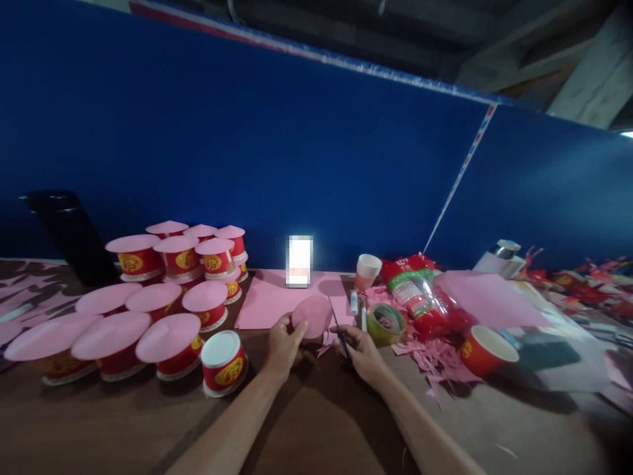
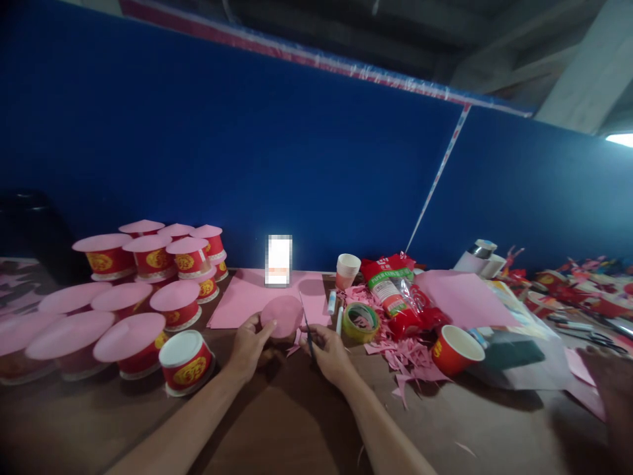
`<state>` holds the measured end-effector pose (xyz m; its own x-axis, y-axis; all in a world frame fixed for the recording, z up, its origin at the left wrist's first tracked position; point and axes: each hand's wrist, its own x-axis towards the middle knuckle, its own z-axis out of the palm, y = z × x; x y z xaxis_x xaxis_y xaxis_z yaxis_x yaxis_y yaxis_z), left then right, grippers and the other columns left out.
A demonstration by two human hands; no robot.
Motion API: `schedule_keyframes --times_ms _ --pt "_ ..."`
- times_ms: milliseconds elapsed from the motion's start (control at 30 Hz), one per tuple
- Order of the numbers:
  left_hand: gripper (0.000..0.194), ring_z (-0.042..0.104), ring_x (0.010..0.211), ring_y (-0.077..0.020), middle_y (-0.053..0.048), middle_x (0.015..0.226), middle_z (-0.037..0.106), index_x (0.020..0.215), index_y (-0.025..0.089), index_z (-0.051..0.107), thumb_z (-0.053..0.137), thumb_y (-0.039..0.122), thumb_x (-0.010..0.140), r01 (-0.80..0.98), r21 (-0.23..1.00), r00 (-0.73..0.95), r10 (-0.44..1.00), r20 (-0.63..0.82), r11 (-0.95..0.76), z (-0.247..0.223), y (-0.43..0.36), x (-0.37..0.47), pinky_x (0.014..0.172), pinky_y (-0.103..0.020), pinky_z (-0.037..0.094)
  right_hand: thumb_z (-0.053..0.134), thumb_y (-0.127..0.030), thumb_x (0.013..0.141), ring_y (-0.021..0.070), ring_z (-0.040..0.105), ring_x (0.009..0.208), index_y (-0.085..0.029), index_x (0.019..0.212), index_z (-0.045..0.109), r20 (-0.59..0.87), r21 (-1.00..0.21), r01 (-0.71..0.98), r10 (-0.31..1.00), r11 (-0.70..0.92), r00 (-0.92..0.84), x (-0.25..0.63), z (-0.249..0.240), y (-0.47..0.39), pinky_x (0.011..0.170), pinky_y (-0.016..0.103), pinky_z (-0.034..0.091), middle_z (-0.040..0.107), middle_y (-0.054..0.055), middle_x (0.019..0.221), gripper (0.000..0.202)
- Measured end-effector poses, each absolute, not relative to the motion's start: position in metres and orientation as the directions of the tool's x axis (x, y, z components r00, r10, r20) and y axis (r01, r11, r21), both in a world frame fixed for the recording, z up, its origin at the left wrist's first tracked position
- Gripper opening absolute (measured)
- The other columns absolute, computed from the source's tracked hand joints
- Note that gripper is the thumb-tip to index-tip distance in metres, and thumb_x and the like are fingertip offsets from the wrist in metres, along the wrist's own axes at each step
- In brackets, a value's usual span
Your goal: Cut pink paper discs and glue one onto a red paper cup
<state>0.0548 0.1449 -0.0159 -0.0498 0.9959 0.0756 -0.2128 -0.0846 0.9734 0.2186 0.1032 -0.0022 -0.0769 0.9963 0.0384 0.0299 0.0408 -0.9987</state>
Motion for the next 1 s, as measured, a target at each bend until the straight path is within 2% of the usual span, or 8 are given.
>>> schedule_keyframes --times_ms 233,467,567,667,767,900,1000 --pt "0.029 0.051 0.057 -0.0117 0.001 0.062 0.058 0.075 0.012 0.060 0.062 0.040 0.067 -0.148 0.985 -0.038 0.995 0.087 -0.092 -0.020 0.145 0.053 0.053 -0.021 0.040 0.068 -0.035 0.065 0.0069 0.042 0.043 -0.015 0.092 0.059 0.062 -0.997 0.039 0.994 0.066 -0.084 0.220 -0.004 0.105 0.041 0.019 0.034 0.048 -0.006 0.053 0.034" --pt "0.027 0.045 0.051 -0.0091 0.003 0.057 0.053 0.073 0.013 0.059 0.060 0.040 0.070 -0.147 0.981 -0.031 0.991 0.126 -0.130 -0.016 0.143 0.056 0.047 -0.019 0.035 0.064 -0.042 0.068 0.0086 0.045 0.045 -0.016 0.091 0.058 0.085 -0.992 0.084 0.993 0.092 -0.083 0.221 -0.005 0.105 0.042 0.020 0.035 0.051 -0.004 0.054 0.035" --pt "0.027 0.043 0.048 -0.0088 0.003 0.058 0.053 0.078 0.013 0.059 0.058 0.039 0.071 -0.134 0.980 0.003 0.989 0.147 -0.145 -0.014 0.141 0.057 0.045 -0.019 0.034 0.063 -0.042 0.069 0.0083 0.045 0.046 -0.015 0.089 0.058 0.081 -0.992 0.087 0.993 0.089 -0.089 0.221 -0.003 0.104 0.043 0.020 0.036 0.051 -0.004 0.055 0.034" --pt "0.025 0.046 0.055 -0.0102 0.001 0.063 0.055 0.080 0.013 0.059 0.056 0.037 0.072 -0.098 0.970 0.014 0.974 0.224 -0.222 -0.012 0.139 0.057 0.051 -0.020 0.037 0.066 -0.044 0.067 0.0071 0.043 0.043 -0.015 0.087 0.058 0.075 -0.996 0.049 0.994 0.079 -0.085 0.220 0.000 0.103 0.042 0.019 0.035 0.049 -0.005 0.053 0.036" --pt "0.022 0.043 0.055 -0.0096 0.003 0.060 0.051 0.073 0.013 0.059 0.054 0.034 0.074 -0.003 0.954 0.019 0.954 0.299 -0.298 -0.010 0.135 0.058 0.052 -0.019 0.035 0.067 -0.046 0.065 0.0071 0.045 0.044 -0.015 0.084 0.059 0.071 -0.997 -0.022 0.995 0.070 -0.070 0.223 0.002 0.102 0.041 0.018 0.035 0.051 -0.004 0.055 0.037" --pt "0.022 0.038 0.052 -0.0085 0.004 0.055 0.045 0.066 0.013 0.057 0.052 0.033 0.074 0.046 0.953 -0.012 0.953 0.301 -0.300 -0.011 0.130 0.062 0.049 -0.019 0.031 0.061 -0.050 0.071 0.0080 0.048 0.046 -0.017 0.093 0.059 0.077 -0.991 -0.114 0.997 0.076 -0.009 0.229 0.004 0.102 0.037 0.016 0.031 0.056 -0.001 0.059 0.040" --pt "0.021 0.040 0.053 -0.0084 0.004 0.057 0.046 0.070 0.012 0.057 0.052 0.032 0.074 -0.002 0.955 0.000 0.955 0.296 -0.296 -0.013 0.127 0.065 0.050 -0.019 0.032 0.060 -0.052 0.071 0.0083 0.049 0.045 -0.018 0.097 0.059 0.072 -0.982 -0.174 0.997 0.077 0.033 0.231 0.003 0.104 0.036 0.016 0.031 0.057 0.000 0.060 0.043"
